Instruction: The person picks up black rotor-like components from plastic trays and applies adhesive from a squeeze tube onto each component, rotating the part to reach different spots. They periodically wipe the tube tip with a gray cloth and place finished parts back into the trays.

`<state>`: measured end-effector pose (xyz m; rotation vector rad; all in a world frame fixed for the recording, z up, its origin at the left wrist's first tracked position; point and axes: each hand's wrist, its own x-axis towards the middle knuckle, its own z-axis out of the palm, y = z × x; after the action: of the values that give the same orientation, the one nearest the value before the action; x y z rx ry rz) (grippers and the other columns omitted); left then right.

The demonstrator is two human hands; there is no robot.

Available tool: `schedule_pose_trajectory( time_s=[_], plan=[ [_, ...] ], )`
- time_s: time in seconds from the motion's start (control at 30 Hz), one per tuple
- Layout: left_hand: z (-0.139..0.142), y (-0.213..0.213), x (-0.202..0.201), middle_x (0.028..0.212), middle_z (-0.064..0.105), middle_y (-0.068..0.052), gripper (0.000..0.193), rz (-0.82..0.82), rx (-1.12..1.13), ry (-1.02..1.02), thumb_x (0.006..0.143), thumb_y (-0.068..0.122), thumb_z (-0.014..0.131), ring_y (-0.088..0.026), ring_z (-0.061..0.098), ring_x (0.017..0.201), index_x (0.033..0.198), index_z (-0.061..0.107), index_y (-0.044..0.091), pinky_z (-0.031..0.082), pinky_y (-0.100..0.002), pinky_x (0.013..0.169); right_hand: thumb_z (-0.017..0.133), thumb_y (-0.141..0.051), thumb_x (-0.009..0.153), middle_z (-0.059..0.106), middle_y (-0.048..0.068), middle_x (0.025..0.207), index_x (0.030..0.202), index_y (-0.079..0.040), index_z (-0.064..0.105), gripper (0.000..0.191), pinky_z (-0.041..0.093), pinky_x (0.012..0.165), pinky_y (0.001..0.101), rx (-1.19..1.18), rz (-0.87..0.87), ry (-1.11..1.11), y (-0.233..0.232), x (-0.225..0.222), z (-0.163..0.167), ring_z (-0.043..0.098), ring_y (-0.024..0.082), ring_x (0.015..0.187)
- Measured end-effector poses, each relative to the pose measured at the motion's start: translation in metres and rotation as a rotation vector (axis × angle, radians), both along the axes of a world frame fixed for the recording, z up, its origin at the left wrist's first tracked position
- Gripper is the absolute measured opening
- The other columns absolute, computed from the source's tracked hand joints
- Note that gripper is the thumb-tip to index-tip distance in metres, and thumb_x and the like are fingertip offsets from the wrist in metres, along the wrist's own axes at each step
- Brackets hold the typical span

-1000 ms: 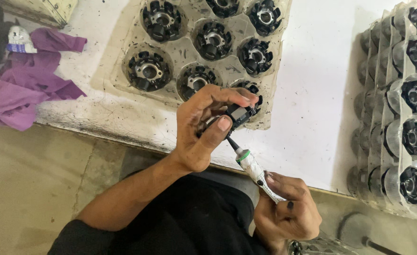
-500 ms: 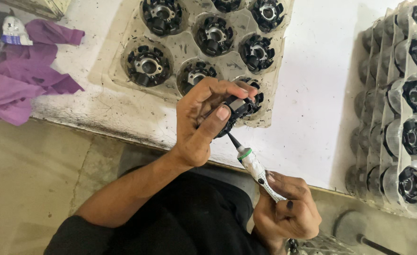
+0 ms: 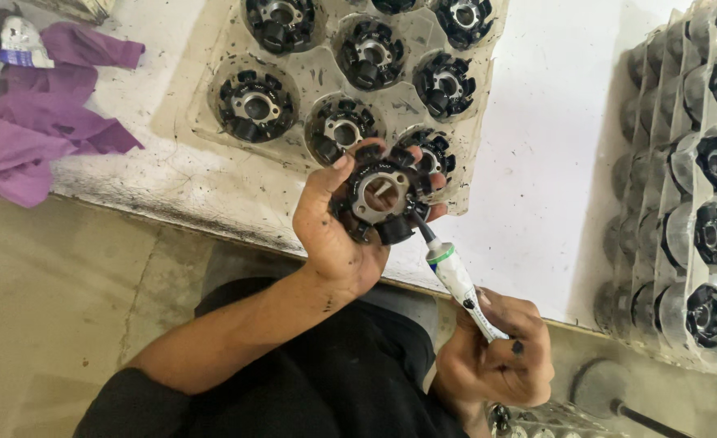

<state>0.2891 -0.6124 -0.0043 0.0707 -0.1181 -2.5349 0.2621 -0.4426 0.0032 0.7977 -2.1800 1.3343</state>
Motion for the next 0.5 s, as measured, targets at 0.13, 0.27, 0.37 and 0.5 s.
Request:
schedule_pose_trajectory(
  time_s=[0.13,0.27,0.37,0.5],
  plan=[
    [-0.0011,0.0024,-0.0001,0.123,0.066,-0.023,0.039,-0.041,0.038,-0.035,0.100,0.036,0.055,-0.048,0.065,0.114,0.122,0.059,0.004,0.057,-0.063,0.096,0.079,0.019,0.083,0.067,0.020,0.095,0.075,-0.003,0.034,0.051,0.064,0.071,0.0356,-0.058,0.140,0.105,0.0033,-0.0025,-0.0013,0.074,0.029,0.085],
    [-0.0048,0.0010,-0.0006,0.122,0.066,-0.022,0.039,-0.071,0.080,-0.058,0.100,0.037,0.054,-0.047,0.066,0.114,0.119,0.059,0.004,0.056,-0.063,0.097,0.080,0.019,0.083,0.067,0.021,0.094,0.074,-0.003,0.034,0.052,0.064,0.071,0.0352,-0.054,0.137,0.090,0.0062,-0.0031,-0.0034,0.074,0.029,0.086],
    [-0.0078,0.0008,-0.0014,0.122,0.067,-0.021,0.039,-0.076,0.088,-0.013,0.102,0.039,0.055,-0.047,0.066,0.114,0.119,0.059,0.004,0.055,-0.062,0.098,0.082,0.018,0.082,0.067,0.020,0.091,0.073,-0.004,0.034,0.054,0.062,0.067,0.0333,-0.061,0.123,0.093,0.0059,-0.0019,-0.0051,0.074,0.027,0.081],
    [-0.0091,0.0016,-0.0023,0.120,0.067,-0.022,0.040,-0.080,0.106,-0.056,0.099,0.039,0.057,-0.048,0.065,0.113,0.117,0.060,0.004,0.055,-0.063,0.097,0.085,0.016,0.083,0.067,0.018,0.090,0.074,-0.004,0.034,0.055,0.061,0.067,0.0314,-0.096,0.111,0.075,0.0043,0.0010,-0.0053,0.074,0.024,0.081]
  ],
)
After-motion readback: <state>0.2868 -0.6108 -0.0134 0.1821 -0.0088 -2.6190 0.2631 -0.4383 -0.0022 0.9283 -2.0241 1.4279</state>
